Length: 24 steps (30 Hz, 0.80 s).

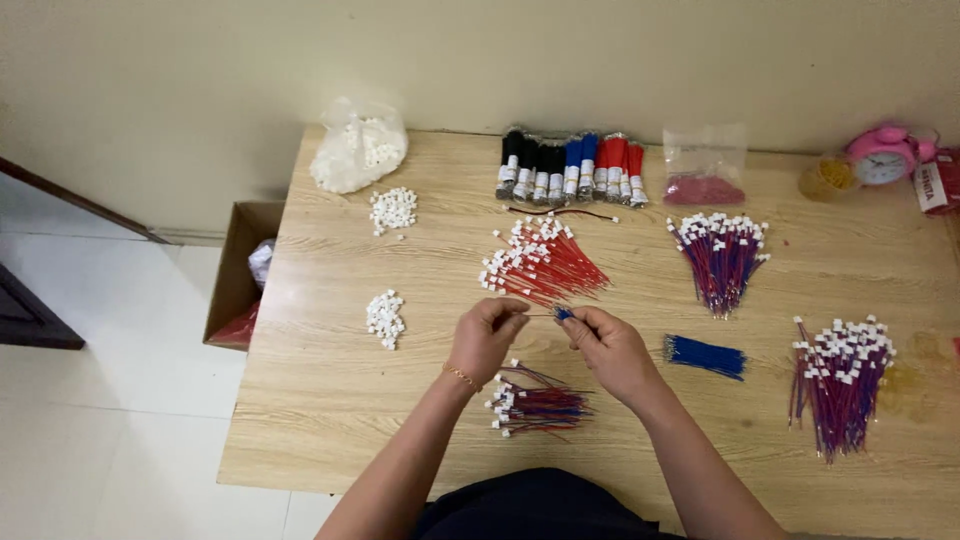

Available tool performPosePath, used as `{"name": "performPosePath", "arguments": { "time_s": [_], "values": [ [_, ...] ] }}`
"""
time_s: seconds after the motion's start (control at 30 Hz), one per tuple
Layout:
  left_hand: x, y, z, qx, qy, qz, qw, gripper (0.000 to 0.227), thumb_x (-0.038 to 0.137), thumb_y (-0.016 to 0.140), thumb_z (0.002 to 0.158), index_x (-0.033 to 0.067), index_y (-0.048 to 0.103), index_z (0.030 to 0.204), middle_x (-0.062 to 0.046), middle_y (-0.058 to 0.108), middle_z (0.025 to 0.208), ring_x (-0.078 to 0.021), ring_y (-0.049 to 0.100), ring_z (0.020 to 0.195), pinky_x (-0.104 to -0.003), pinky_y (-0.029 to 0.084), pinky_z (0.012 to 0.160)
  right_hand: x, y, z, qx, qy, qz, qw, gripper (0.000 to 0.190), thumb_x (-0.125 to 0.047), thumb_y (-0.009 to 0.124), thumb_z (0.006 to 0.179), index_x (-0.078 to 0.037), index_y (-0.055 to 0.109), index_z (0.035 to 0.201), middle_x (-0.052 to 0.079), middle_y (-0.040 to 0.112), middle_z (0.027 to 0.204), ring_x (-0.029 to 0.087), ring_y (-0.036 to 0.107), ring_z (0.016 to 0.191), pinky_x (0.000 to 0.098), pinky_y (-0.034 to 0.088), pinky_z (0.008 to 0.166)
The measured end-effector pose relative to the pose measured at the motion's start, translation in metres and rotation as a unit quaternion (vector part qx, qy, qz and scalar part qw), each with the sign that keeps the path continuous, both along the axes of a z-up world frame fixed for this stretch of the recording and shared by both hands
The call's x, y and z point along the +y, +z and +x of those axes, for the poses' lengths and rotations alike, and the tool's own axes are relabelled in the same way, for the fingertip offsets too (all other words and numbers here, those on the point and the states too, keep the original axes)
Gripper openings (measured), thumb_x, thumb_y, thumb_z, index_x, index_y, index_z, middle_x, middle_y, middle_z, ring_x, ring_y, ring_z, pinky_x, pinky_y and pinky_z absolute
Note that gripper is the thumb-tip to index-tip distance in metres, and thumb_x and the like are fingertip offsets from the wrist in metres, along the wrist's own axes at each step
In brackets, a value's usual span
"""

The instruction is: Assembling electrical wires by attaching small white connectors to the ends of blue wires

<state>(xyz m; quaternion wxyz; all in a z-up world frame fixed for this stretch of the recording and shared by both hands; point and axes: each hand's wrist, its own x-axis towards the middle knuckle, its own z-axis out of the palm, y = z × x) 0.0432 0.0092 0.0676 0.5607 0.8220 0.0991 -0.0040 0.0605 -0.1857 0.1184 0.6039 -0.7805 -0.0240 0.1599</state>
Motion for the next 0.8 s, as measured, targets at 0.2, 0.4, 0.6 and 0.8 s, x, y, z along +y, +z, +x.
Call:
{"name": "performPosePath", "arguments": {
  "time_s": [0.2, 0.4, 0.6, 0.8],
  "values": [
    [-0.009, 0.024, -0.019, 0.020, 0.007, -0.316, 0.948, 0.020, 0.010, 0.074, 0.085, 0.0027, 0.072, 0.104, -0.011, 0.069, 0.081, -0.0134, 0.065, 0.072, -0.024, 0.061, 0.061, 0.021, 0.057, -0.015, -0.082, 0.066, -0.164, 0.981, 0.016, -0.024, 0.062, 0.093, -0.012, 0.073, 0.092, 0.011, 0.066, 0.067, 0.019, 0.060, 0.064, 0.0339, 0.052, 0.064],
    [-0.007, 0.017, -0.024, 0.027, -0.007, -0.346, 0.938, 0.016, 0.011, 0.068, 0.089, 0.0006, 0.068, 0.102, -0.009, 0.065, 0.083, -0.0151, 0.064, 0.076, -0.025, 0.060, 0.063, 0.022, 0.067, -0.023, -0.052, 0.053, -0.159, 0.984, 0.023, -0.023, 0.073, 0.084, -0.011, 0.072, 0.104, 0.013, 0.075, 0.087, 0.022, 0.068, 0.083, 0.0362, 0.053, 0.078],
    [-0.013, 0.017, -0.031, 0.027, 0.030, -0.357, 0.933, 0.016, 0.007, 0.060, 0.094, -0.0004, 0.068, 0.106, -0.010, 0.066, 0.090, -0.0128, 0.062, 0.079, -0.025, 0.061, 0.070, 0.021, 0.065, -0.024, -0.140, 0.032, -0.223, 0.964, 0.016, -0.029, 0.070, 0.086, -0.017, 0.073, 0.095, 0.011, 0.066, 0.072, 0.026, 0.067, 0.074, 0.0350, 0.052, 0.067],
    [-0.018, 0.014, -0.032, 0.037, 0.019, -0.398, 0.916, 0.020, 0.006, 0.056, 0.096, -0.0012, 0.066, 0.112, -0.008, 0.064, 0.095, -0.0118, 0.064, 0.083, -0.027, 0.062, 0.076, 0.026, 0.079, -0.027, -0.205, 0.035, -0.249, 0.946, 0.014, -0.032, 0.071, 0.084, -0.019, 0.072, 0.089, 0.004, 0.063, 0.070, 0.021, 0.065, 0.070, 0.0324, 0.052, 0.065]
  ]
}}
